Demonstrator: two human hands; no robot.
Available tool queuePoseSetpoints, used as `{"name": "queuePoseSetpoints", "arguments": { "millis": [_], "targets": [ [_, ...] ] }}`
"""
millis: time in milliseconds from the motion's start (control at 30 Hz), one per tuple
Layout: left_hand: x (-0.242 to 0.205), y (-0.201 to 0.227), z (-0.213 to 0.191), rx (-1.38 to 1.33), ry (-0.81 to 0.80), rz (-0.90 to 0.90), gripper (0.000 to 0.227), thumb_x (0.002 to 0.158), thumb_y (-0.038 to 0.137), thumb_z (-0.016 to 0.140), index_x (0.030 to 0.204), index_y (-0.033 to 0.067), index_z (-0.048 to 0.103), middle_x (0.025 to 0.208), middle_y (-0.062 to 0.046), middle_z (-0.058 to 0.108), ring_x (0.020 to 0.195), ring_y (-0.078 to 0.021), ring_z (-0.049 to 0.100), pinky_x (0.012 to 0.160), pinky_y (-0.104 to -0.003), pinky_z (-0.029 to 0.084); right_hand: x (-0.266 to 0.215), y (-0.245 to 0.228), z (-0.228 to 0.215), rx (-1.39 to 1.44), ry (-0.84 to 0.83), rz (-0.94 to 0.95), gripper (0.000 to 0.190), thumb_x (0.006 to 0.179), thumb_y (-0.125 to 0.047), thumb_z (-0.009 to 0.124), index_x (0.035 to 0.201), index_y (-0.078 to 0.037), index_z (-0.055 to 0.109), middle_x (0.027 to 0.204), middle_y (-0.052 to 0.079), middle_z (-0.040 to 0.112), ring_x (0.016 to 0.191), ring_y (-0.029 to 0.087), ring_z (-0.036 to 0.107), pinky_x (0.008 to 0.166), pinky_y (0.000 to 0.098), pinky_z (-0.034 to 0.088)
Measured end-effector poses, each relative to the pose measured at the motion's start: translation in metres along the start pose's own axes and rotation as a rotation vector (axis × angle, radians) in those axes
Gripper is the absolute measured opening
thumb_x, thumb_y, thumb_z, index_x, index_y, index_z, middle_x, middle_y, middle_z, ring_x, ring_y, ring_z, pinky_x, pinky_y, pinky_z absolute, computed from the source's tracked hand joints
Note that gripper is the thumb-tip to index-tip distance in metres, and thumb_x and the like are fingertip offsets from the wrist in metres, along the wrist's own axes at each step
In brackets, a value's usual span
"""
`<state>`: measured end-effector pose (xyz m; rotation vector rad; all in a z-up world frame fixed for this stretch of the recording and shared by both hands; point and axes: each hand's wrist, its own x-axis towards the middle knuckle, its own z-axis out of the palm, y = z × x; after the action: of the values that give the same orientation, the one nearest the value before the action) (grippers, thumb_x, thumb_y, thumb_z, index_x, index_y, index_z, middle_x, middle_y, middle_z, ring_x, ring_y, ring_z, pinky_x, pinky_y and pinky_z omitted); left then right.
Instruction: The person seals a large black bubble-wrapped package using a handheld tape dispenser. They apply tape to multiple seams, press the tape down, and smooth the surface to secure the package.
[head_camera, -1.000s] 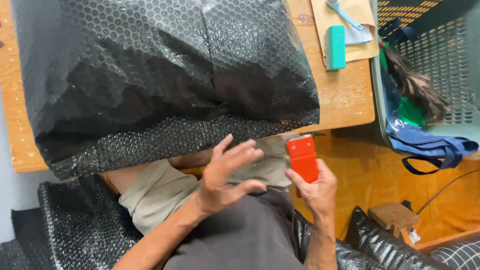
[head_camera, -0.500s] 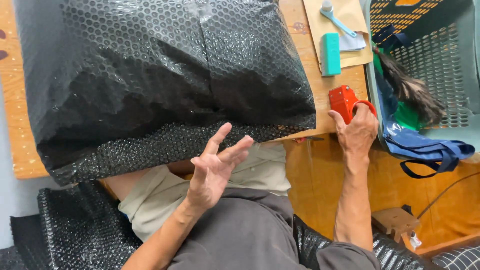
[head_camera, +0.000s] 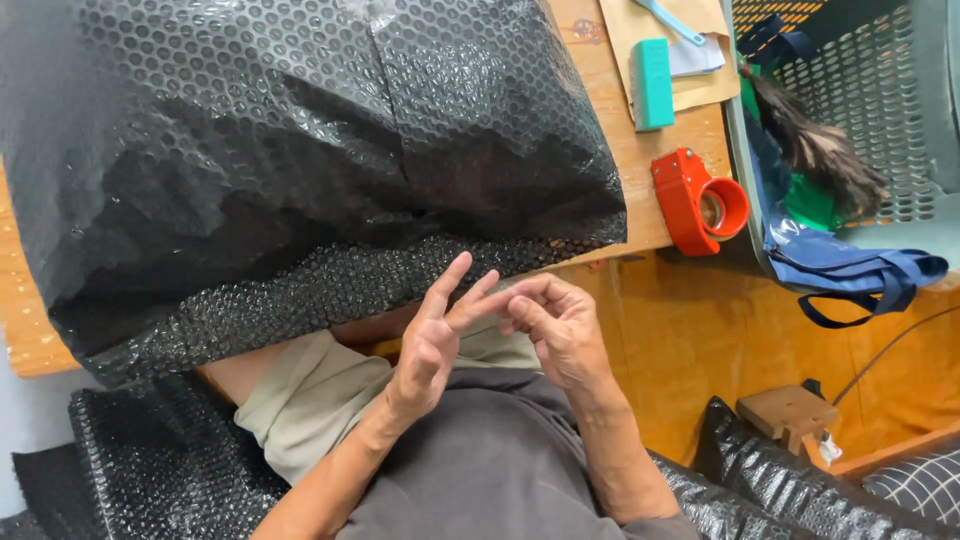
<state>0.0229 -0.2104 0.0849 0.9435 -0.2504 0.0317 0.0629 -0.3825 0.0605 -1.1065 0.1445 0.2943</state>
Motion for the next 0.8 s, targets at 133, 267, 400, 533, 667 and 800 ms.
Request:
{"name": "queuePoseSetpoints", "arguments": {
  "millis": [133, 267, 400, 533, 667, 800],
  "targets": [
    [-0.003, -0.001, -0.003, 0.343, -0.027, 0.009, 0.126, 0.082, 0.089, 0.047, 0.162, -0.0034, 0.014, 0.142, -0.022, 0.061, 0.152, -0.0421, 0.027, 0.125, -0.057, 0.009, -0.012, -0.005, 0.014, -0.059, 0.134, -0.071, 0.013, 0.085, 0.008, 0.075, 0.095, 0.013, 0.069, 0.075, 0.022, 0.073, 0.063, 0.023, 0.074, 0.058, 0.0337, 0.063],
    [0.002, -0.007, -0.004, 0.943, -0.077, 0.261, 0.127, 0.075, 0.087, 0.046, 0.162, -0.0007, 0.018, 0.140, -0.009, 0.066, 0.147, -0.0408, 0.041, 0.123, -0.061, 0.018, -0.031, -0.024, 0.027, -0.381, 0.235, -0.266, 0.009, 0.084, 0.007, 0.079, 0.089, 0.010, 0.072, 0.070, 0.018, 0.073, 0.061, 0.017, 0.072, 0.058, 0.0312, 0.062],
    [0.011, -0.009, 0.001, 1.286, -0.104, 0.508, 0.123, 0.072, 0.086, 0.052, 0.161, 0.0052, 0.024, 0.138, -0.001, 0.068, 0.139, -0.0399, 0.053, 0.119, -0.070, 0.026, -0.046, -0.037, 0.035, -0.594, 0.282, -0.441, 0.008, 0.083, 0.005, 0.081, 0.088, 0.007, 0.075, 0.069, 0.017, 0.070, 0.060, 0.017, 0.070, 0.058, 0.0285, 0.060],
    [0.010, -0.011, 0.005, 1.368, -0.104, 0.537, 0.116, 0.077, 0.085, 0.051, 0.159, 0.0057, 0.030, 0.141, -0.005, 0.066, 0.136, -0.0409, 0.056, 0.118, -0.072, 0.029, -0.047, -0.037, 0.030, -0.583, 0.316, -0.461, 0.007, 0.083, 0.007, 0.081, 0.085, 0.007, 0.074, 0.066, 0.017, 0.069, 0.058, 0.017, 0.070, 0.057, 0.0298, 0.060],
    [0.010, -0.011, -0.018, 1.481, 0.002, 0.461, 0.117, 0.075, 0.086, 0.055, 0.158, 0.0042, 0.035, 0.148, -0.021, 0.057, 0.137, -0.0444, 0.053, 0.118, -0.071, 0.025, -0.034, -0.037, 0.006, -0.532, 0.430, -0.437, 0.009, 0.089, 0.003, 0.077, 0.085, 0.006, 0.069, 0.064, 0.014, 0.066, 0.056, 0.017, 0.067, 0.056, 0.0297, 0.059],
    [0.004, -0.006, -0.036, 1.438, 0.006, 0.411, 0.102, 0.085, 0.071, 0.061, 0.155, -0.0011, 0.039, 0.148, -0.022, 0.057, 0.135, -0.0427, 0.055, 0.115, -0.069, 0.030, 0.004, -0.019, -0.058, -0.255, 0.708, -0.363, 0.018, 0.092, -0.006, 0.078, 0.085, -0.001, 0.062, 0.065, 0.005, 0.060, 0.052, 0.010, 0.059, 0.051, 0.0229, 0.056]
  ]
}}
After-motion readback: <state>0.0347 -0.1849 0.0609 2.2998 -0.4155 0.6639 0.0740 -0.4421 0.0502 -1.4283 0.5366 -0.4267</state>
